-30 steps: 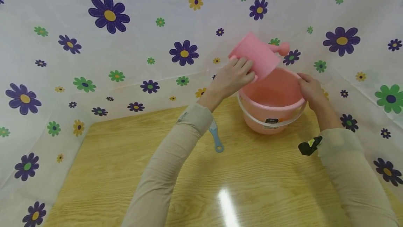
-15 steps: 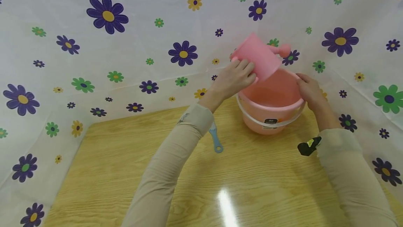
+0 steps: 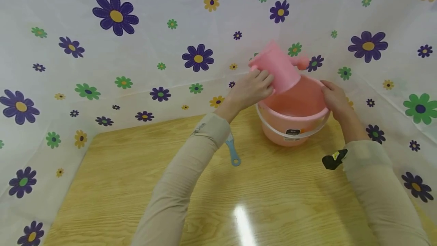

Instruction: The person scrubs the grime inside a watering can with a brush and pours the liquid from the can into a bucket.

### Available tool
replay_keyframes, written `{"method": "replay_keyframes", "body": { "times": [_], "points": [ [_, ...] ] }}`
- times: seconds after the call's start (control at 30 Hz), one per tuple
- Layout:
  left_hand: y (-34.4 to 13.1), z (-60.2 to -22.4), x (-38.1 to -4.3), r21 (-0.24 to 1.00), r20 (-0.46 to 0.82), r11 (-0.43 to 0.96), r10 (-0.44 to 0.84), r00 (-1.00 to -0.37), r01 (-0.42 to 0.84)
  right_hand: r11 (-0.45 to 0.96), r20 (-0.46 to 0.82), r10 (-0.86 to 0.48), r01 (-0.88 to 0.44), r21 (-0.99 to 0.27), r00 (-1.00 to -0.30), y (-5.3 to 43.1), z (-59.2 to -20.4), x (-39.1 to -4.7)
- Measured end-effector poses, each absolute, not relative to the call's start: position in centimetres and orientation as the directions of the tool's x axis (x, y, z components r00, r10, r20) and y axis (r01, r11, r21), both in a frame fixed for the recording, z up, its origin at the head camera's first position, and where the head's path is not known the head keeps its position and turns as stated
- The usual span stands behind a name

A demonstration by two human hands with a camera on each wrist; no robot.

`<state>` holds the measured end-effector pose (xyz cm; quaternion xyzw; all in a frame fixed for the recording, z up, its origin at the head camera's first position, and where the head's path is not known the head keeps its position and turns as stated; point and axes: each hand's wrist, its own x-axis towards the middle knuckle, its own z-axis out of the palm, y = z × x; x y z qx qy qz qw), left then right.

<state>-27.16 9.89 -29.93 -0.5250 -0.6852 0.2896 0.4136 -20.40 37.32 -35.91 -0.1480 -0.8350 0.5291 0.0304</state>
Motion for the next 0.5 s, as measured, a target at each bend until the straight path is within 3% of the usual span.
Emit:
{"method": "replay_keyframes", "body": {
  "times": [0.5],
  "points": [
    [10.96, -30.01, -26.55, -0.895, 0.206, 0.221, 0.975, -0.080, 0.388, 0.383, -0.109, 0.284, 0.217, -0.898, -0.953, 37.09, -35.78, -20.15]
  ]
}}
